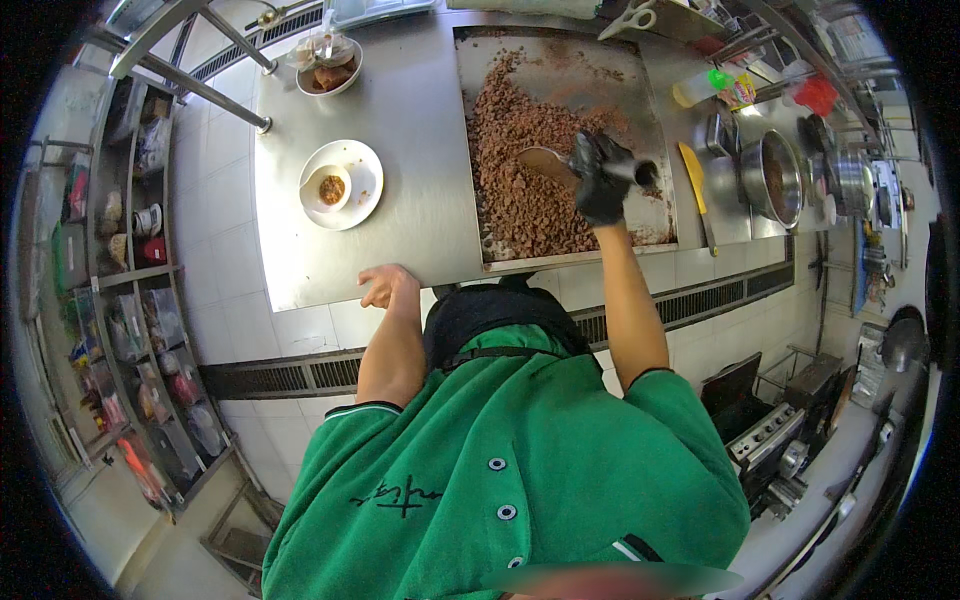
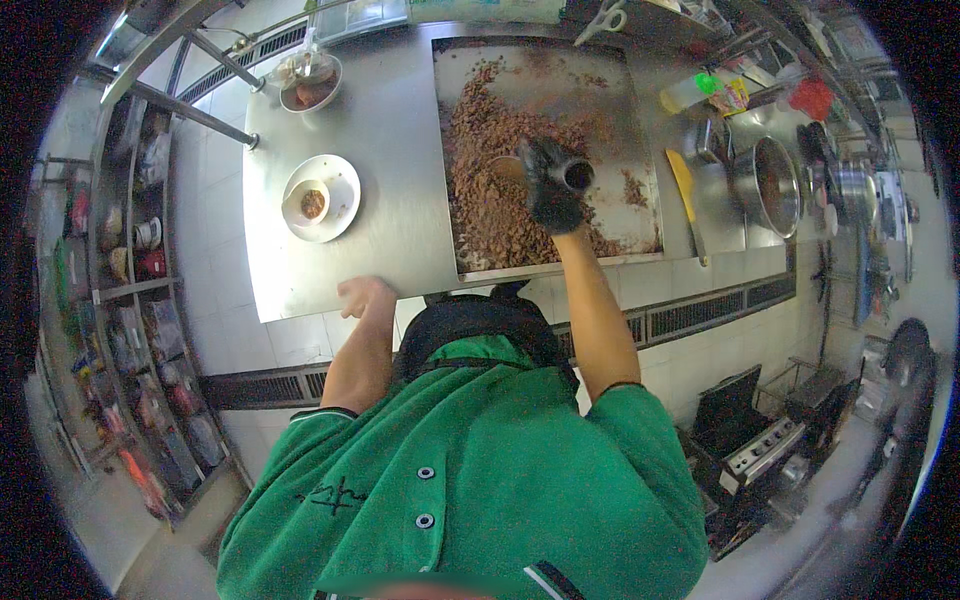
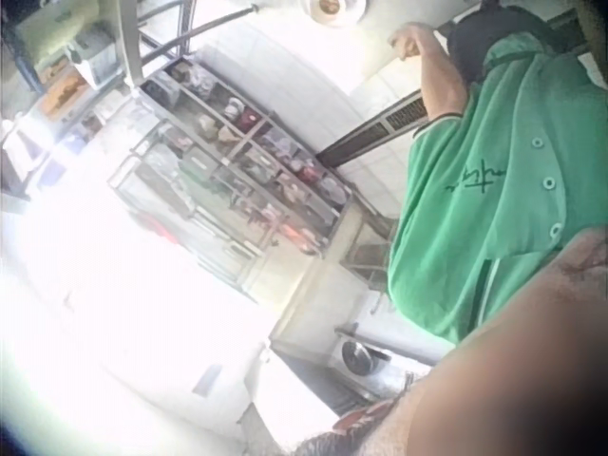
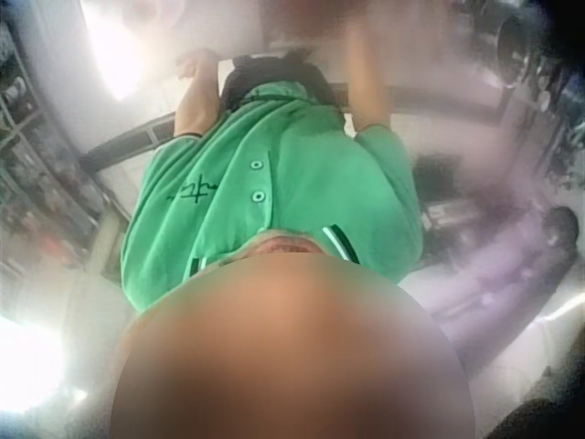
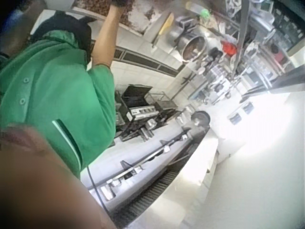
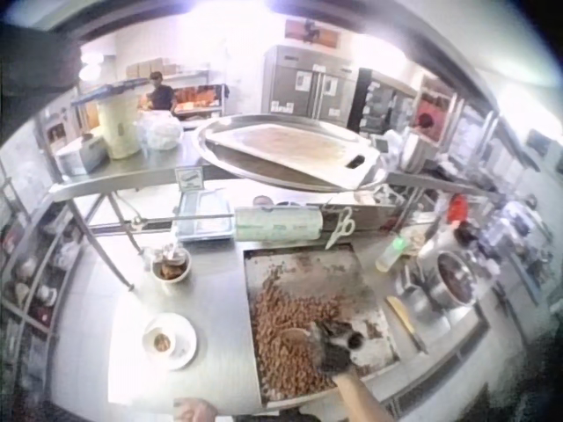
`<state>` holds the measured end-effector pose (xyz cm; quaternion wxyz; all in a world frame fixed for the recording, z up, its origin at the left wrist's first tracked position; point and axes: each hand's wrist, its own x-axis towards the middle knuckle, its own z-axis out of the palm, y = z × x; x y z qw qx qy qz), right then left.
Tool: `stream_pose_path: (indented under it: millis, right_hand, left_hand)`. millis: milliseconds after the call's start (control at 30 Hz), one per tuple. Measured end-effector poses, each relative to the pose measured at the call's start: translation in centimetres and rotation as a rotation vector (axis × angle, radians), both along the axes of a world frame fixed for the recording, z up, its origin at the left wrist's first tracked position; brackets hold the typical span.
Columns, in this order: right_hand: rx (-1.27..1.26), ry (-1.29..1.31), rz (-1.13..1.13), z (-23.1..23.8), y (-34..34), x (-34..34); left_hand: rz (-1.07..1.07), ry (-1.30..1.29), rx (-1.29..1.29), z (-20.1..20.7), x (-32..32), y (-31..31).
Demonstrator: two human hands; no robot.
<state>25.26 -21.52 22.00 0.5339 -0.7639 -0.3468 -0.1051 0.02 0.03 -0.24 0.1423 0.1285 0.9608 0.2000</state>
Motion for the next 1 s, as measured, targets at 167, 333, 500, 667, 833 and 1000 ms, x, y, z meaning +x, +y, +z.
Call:
stream_pose_path:
  millis: [167,333,500,667,833,1000]
  right_hand:
    - [-0.268,-0.26,0.136,-0.8,-1.7,-1.4]
    - [-0.229,-0.024,-0.043,1.3,-2.7,-3.0]
    - [-0.092,0.032,0.223,2.5,-4.1,-4.7]
    - [-0.388,-0.055,0.159,-0.4,-5.4,-5.7]
    - [0.028,0.178,0.067,-0.7,-7.9,-3.9]
    - [0.176,0.357,-0.196,0.8,-10.1,-1.4]
  left_hand:
    - [0.027,0.035,0.003,-0.6,0.1,0.3]
    - [0.019,0.042,-0.016,-0.8,-0.2,0.3]
    - [0.048,0.039,0.007,-0.7,0.2,0.3]
    - [0.031,0.037,-0.02,-0.4,0.5,0.4]
    - [0.054,0.027,0.028,-1.4,0.2,0.3]
    - [0.085,0.084,0.005,-1.5,0.3,0.5]
